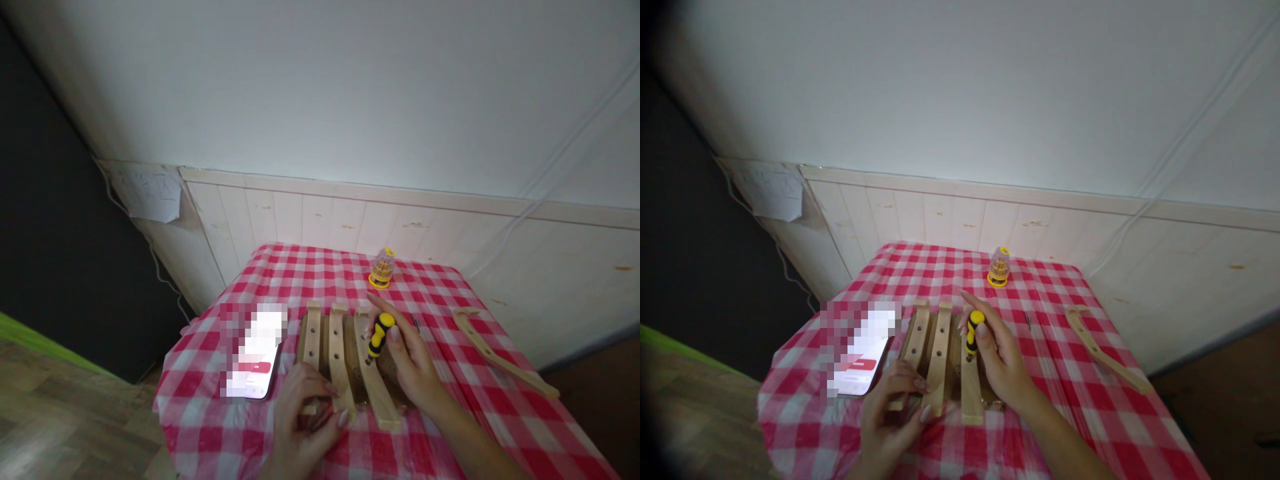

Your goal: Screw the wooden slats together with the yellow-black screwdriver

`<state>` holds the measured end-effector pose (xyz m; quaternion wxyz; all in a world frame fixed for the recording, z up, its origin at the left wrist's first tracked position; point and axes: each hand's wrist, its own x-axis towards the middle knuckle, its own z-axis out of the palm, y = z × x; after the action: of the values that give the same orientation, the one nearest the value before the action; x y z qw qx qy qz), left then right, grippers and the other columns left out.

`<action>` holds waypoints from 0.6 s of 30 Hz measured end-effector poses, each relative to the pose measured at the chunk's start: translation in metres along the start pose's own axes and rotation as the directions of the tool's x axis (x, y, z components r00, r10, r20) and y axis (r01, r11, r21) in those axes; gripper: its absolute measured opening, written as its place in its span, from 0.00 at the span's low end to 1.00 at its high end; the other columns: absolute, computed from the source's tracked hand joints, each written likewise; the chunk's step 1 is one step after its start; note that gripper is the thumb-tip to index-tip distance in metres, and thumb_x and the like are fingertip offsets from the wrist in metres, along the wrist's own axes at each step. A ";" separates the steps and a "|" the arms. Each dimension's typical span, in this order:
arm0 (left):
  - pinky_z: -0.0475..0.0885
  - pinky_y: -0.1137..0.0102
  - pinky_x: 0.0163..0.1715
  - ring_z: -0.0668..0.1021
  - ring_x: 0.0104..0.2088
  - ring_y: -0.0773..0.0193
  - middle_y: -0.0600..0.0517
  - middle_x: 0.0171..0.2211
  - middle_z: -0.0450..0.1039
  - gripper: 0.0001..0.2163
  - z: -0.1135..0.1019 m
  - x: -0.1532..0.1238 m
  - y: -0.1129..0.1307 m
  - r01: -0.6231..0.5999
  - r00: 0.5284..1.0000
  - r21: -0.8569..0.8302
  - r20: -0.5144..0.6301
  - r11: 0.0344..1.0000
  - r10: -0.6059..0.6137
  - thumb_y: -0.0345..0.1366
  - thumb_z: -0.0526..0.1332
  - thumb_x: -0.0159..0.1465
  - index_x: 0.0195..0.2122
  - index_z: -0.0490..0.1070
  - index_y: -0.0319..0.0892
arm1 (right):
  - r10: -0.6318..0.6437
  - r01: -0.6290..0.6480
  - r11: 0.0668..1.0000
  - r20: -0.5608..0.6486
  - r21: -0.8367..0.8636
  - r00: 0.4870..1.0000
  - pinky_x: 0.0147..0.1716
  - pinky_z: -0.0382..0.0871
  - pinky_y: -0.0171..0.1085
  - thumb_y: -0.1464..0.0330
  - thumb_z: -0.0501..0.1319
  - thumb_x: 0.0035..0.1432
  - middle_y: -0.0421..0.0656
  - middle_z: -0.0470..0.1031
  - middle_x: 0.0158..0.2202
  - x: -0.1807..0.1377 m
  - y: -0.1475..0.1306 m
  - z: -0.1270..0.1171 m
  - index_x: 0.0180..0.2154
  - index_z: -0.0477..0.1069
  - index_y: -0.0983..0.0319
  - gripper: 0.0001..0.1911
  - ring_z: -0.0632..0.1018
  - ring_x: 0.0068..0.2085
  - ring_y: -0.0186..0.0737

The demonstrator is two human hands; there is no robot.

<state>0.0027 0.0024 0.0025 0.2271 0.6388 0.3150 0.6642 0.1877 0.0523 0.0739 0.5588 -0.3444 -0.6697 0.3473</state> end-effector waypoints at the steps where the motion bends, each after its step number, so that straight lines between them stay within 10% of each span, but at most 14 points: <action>1: 0.70 0.68 0.32 0.76 0.32 0.61 0.53 0.31 0.74 0.07 0.000 0.000 0.000 0.000 1.000 0.001 -0.001 1.000 0.000 0.42 0.67 0.67 0.39 0.73 0.47 | 0.010 -0.010 1.000 -0.014 -0.009 1.000 0.39 0.76 0.38 0.52 0.53 0.71 0.44 0.79 0.41 -0.001 0.001 0.000 0.63 0.69 0.50 0.23 0.79 0.39 0.40; 18: 0.70 0.67 0.30 0.76 0.31 0.59 0.53 0.29 0.74 0.08 0.000 0.001 0.002 -0.002 1.000 0.008 -0.020 1.000 0.002 0.44 0.67 0.67 0.38 0.73 0.47 | 0.096 -0.098 0.938 0.022 0.332 0.995 0.37 0.76 0.40 0.55 0.51 0.73 0.43 0.78 0.37 0.001 0.008 0.005 0.50 0.73 0.54 0.17 0.79 0.38 0.42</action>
<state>0.0024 0.0014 0.0046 0.2207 0.6333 0.3191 0.6696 0.1831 0.0564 0.0671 0.5892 -0.2766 -0.5854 0.4834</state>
